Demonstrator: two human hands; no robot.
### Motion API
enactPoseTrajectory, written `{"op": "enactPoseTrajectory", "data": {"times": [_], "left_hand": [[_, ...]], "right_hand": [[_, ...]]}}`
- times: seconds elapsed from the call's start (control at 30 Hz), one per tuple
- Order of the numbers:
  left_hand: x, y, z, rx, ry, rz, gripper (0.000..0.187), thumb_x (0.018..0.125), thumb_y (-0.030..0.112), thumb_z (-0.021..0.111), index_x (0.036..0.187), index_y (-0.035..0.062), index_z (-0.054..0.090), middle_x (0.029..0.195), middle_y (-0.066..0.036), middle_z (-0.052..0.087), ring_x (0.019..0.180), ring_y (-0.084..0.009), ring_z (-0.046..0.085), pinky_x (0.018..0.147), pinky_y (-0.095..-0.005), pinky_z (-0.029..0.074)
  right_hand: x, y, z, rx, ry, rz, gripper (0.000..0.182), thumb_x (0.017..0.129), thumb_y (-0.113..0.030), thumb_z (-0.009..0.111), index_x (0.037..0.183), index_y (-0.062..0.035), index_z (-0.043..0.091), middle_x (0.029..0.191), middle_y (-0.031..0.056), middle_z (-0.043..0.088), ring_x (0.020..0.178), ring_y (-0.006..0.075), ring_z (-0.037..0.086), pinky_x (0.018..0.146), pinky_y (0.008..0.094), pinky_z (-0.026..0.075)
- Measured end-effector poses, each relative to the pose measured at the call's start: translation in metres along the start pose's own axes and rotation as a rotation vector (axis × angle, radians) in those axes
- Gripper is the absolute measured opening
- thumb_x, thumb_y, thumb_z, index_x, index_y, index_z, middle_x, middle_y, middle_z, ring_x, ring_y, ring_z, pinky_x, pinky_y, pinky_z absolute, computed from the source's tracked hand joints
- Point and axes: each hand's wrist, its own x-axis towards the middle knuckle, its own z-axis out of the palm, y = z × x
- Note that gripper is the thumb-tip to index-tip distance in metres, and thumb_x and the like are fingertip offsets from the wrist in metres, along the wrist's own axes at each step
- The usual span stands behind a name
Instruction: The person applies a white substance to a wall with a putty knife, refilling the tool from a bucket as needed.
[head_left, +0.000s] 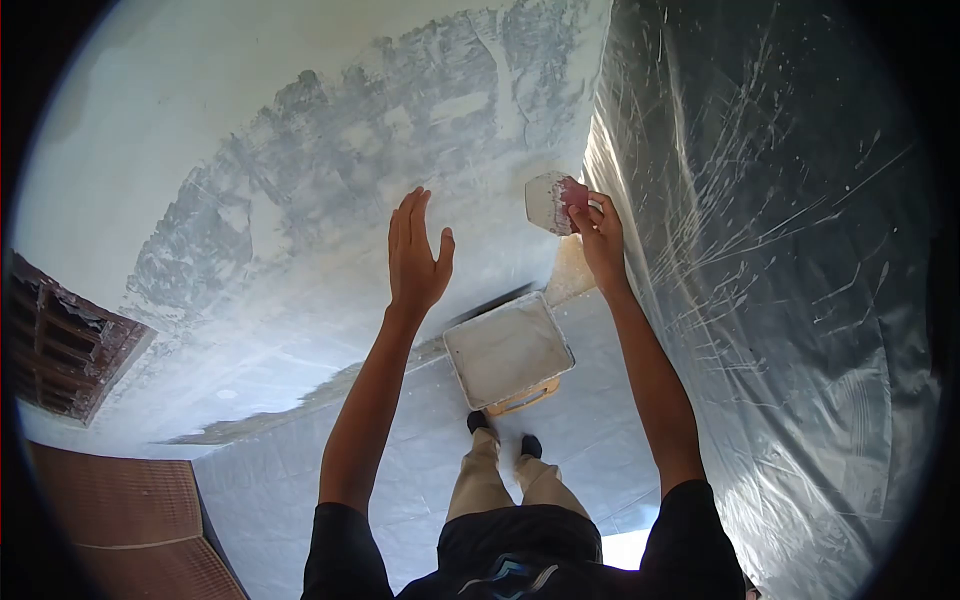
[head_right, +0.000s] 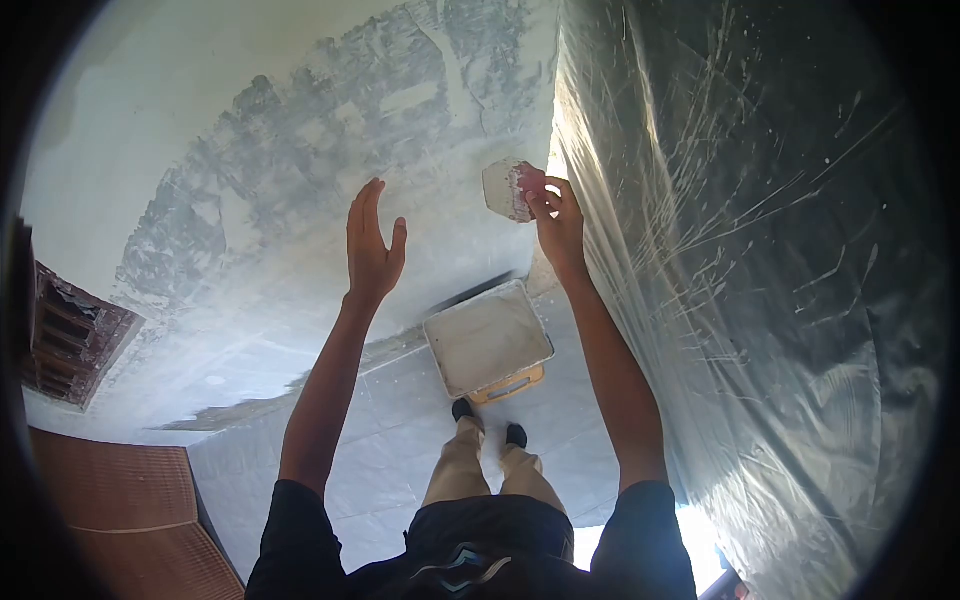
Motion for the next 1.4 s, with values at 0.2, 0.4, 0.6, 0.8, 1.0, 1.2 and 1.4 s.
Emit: {"op": "enactPoseTrajectory", "data": {"times": [0.2, 0.4, 0.6, 0.8, 1.0, 1.2, 1.4], "left_hand": [[-0.143, -0.028, 0.065, -0.197, -0.27, -0.366, 0.049, 0.097, 0.015, 0.054, 0.142, 0.002, 0.042, 0.142, -0.02, 0.047, 0.135, -0.0356, 0.043, 0.113, -0.0447, 0.034], [-0.295, -0.06, 0.117, -0.247, -0.4, -0.599, 0.046, 0.095, 0.014, 0.054, 0.138, -0.0012, 0.043, 0.136, -0.023, 0.049, 0.129, -0.04, 0.046, 0.11, -0.0464, 0.037], [-0.408, -0.072, 0.145, -0.288, -0.478, -0.767, 0.046, 0.096, 0.014, 0.054, 0.137, -0.0029, 0.043, 0.134, -0.024, 0.049, 0.128, -0.0407, 0.046, 0.109, -0.0459, 0.037], [-0.465, -0.077, 0.162, -0.301, -0.533, -0.901, 0.048, 0.097, 0.015, 0.054, 0.139, -0.0034, 0.04, 0.137, -0.026, 0.046, 0.128, -0.0413, 0.045, 0.108, -0.0456, 0.037], [-0.493, -0.083, 0.179, -0.335, -0.554, -1.0, 0.056, 0.097, 0.016, 0.057, 0.144, -0.0028, 0.034, 0.139, -0.026, 0.043, 0.128, -0.0405, 0.045, 0.108, -0.0462, 0.037], [-0.507, -0.091, 0.187, -0.376, -0.548, -1.01, 0.057, 0.096, 0.014, 0.058, 0.145, -0.0022, 0.035, 0.138, -0.025, 0.044, 0.127, -0.0371, 0.047, 0.108, -0.0448, 0.037], [-0.515, -0.095, 0.189, -0.403, -0.547, -1.025, 0.056, 0.096, 0.014, 0.059, 0.144, -0.0023, 0.037, 0.136, -0.024, 0.046, 0.127, -0.0351, 0.047, 0.108, -0.043, 0.036]], "right_hand": [[-0.1, 0.148, -0.024, -0.367, -0.038, 0.235, 0.028, 0.093, -0.015, 0.063, 0.119, -0.0053, 0.057, 0.103, 0.0135, 0.074, 0.085, 0.0197, 0.071, 0.078, 0.0313, 0.052], [-0.185, 0.269, -0.052, -0.727, -0.241, 0.295, 0.027, 0.093, -0.014, 0.059, 0.119, -0.0101, 0.063, 0.099, 0.009, 0.074, 0.089, 0.0244, 0.068, 0.083, 0.0397, 0.045], [-0.212, 0.312, -0.069, -1.062, -0.484, 0.255, 0.026, 0.093, -0.016, 0.059, 0.118, -0.018, 0.065, 0.098, 0.0047, 0.07, 0.092, 0.0258, 0.06, 0.085, 0.0431, 0.031], [-0.204, 0.324, -0.085, -1.223, -0.615, 0.055, 0.02, 0.093, -0.012, 0.062, 0.11, -0.0157, 0.071, 0.087, 0.0041, 0.07, 0.087, 0.0226, 0.058, 0.083, 0.0404, 0.031], [-0.193, 0.331, -0.103, -1.282, -0.758, 0.045, 0.02, 0.091, -0.01, 0.064, 0.108, -0.016, 0.072, 0.091, 0.0032, 0.072, 0.091, 0.0206, 0.057, 0.084, 0.0396, 0.032], [-0.186, 0.333, -0.111, -1.302, -0.884, 0.032, 0.026, 0.089, -0.005, 0.064, 0.11, -0.0169, 0.072, 0.097, 0.0038, 0.074, 0.096, 0.02, 0.056, 0.087, 0.0388, 0.033], [-0.181, 0.333, -0.112, -1.296, -0.94, 0.049, 0.03, 0.086, 0.001, 0.063, 0.109, -0.0166, 0.073, 0.096, 0.0029, 0.074, 0.098, 0.0192, 0.056, 0.088, 0.0371, 0.032]]}}
